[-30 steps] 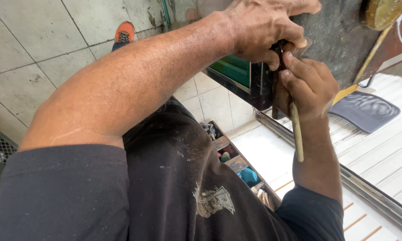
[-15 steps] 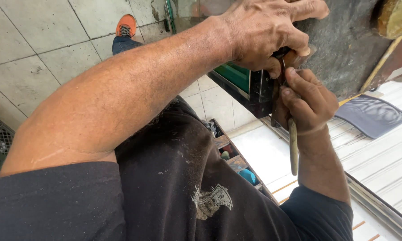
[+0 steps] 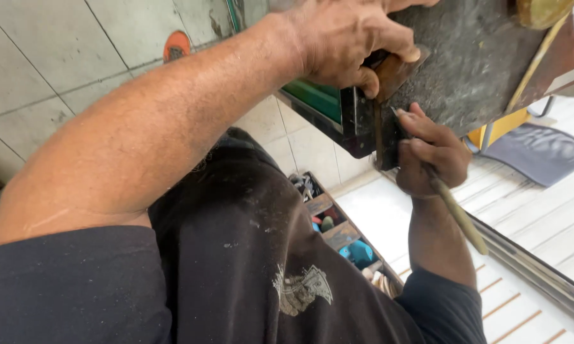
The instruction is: Trimming and skiving the edges of a leather piece using a hand knife on a workbench
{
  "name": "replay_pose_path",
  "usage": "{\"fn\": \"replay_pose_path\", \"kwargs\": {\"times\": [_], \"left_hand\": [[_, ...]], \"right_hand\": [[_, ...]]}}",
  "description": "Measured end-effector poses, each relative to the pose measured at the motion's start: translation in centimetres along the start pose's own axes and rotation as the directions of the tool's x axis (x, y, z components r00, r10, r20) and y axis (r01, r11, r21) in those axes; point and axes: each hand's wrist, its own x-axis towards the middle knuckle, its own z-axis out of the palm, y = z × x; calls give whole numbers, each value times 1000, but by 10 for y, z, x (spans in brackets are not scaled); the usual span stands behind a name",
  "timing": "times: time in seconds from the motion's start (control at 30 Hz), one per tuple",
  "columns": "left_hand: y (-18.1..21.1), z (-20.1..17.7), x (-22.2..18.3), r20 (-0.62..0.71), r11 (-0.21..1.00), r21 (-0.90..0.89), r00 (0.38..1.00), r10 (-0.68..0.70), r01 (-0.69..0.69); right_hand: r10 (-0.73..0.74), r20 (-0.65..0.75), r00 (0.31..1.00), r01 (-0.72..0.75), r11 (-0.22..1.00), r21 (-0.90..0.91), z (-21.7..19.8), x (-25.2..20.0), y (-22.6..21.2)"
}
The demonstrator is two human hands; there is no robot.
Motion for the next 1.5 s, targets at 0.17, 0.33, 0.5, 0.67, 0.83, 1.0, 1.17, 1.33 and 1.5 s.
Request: {"fn": "replay_pose_path", "kwargs": {"times": [0.17, 0.33, 0.5, 0.67, 0.83, 1.0, 1.17, 1.33, 1.5], "left_hand": [[-1, 7, 1, 18, 988, -146, 999, -42, 44], [-18, 23, 8, -117, 983, -16, 977, 178, -181], [-17, 26, 10, -151, 989, -45, 980, 133, -141], [-12, 24, 12, -91, 999, 40, 995, 29, -25], [-22, 34, 17, -127, 997, 18, 989, 75, -73], [-11, 20, 13, -91, 997, 73, 996, 21, -14], [-10, 21, 13, -73, 989, 146, 997, 15, -4], [-1, 12, 7, -101, 996, 91, 995, 16, -7], [2, 6, 6, -12, 997, 66, 1000, -26, 27]], "right_hand": [[-166, -196, 967, 162, 986, -36, 18, 26, 14], [-157, -38, 987, 147, 970, -193, 30, 41, 16], [-152, -47, 987, 143, 978, -153, 32, 39, 20], [-172, -41, 984, 167, 980, -107, 31, 37, 22], [-162, -57, 985, 157, 984, -82, 31, 37, 21], [-211, -20, 977, 207, 971, -119, 31, 41, 26], [-285, 67, 956, 293, 922, -254, 28, 53, 21], [-191, 267, 944, 280, 894, -350, 17, 62, 3], [-264, 201, 943, 322, 876, -360, 18, 53, 11]]}}
